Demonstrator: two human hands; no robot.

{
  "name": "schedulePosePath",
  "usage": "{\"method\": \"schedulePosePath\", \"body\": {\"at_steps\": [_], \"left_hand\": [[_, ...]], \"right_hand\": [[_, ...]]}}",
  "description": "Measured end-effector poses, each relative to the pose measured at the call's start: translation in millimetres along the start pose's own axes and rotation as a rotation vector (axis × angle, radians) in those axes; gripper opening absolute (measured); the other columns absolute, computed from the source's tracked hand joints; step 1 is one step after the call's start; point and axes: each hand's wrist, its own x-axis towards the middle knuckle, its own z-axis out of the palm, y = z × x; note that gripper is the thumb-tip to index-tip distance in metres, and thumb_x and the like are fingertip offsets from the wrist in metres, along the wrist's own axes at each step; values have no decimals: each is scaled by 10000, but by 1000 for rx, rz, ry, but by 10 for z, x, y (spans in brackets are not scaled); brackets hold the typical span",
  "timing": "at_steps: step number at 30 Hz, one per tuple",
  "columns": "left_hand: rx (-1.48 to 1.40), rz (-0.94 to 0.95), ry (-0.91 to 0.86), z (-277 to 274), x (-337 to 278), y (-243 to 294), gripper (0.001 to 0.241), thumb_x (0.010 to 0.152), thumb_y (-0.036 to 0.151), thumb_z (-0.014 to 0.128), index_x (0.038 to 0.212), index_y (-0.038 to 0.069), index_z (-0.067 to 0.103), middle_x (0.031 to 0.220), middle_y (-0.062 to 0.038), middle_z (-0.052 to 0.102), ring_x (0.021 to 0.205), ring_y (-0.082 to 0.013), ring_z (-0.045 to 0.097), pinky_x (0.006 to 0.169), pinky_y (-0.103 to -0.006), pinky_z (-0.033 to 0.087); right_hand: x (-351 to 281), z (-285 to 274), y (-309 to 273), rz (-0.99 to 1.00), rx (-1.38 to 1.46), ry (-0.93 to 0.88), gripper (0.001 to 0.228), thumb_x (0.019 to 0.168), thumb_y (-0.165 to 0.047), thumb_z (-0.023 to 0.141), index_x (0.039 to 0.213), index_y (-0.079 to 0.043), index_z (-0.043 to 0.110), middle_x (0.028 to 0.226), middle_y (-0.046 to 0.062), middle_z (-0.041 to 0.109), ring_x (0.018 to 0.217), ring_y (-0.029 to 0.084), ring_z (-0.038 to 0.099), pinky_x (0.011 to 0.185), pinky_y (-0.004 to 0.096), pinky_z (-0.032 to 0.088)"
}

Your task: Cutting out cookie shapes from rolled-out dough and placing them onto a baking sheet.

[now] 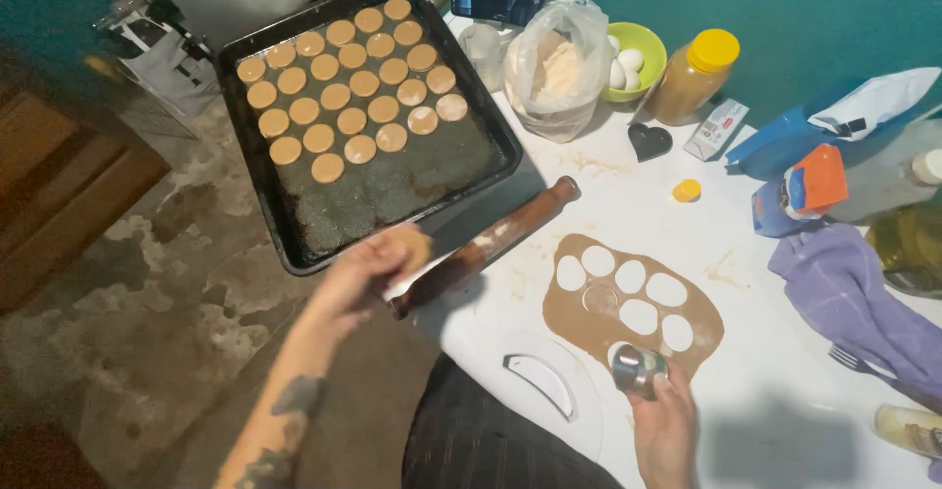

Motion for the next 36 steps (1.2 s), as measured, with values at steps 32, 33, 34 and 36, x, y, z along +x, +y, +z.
{"method": "schedulePosePath", "body": {"at_steps": [32,33,34,36], "left_hand": [[1116,-3,293,-3067,2244,998,280,782,-83,595,1031,-66,723,896,-136,729,808,-250,693,648,-397,554],[1266,12,305,-3178,2315,978,291,779,-98,588,1032,-101,733,901,-180,733,818,-292,694,650,-430,541],[1267,13,304,-3119,2295,995,291,779,-98,588,1032,-101,733,901,-180,733,818,-292,694,650,-430,541],[1339,-14,353,-2995,2253,1033,312,777,-58,643,1076,-32,732,923,-143,748,855,-265,710,703,-408,561]], "right_hand": [[144,-793,488,101,-33,124,384,985,-129,501,1320,55,537,1264,203,646,1141,298,637,957,497,502],[138,-790,482,96,-30,118,382,987,-131,500,1319,53,539,1263,201,651,1137,294,640,956,490,504],[133,-788,474,95,-30,120,382,987,-131,500,1319,53,539,1263,201,651,1137,294,640,956,490,504],[126,-785,457,93,-49,122,379,989,-123,506,1323,50,545,1249,203,649,1127,292,640,950,485,508]]}}
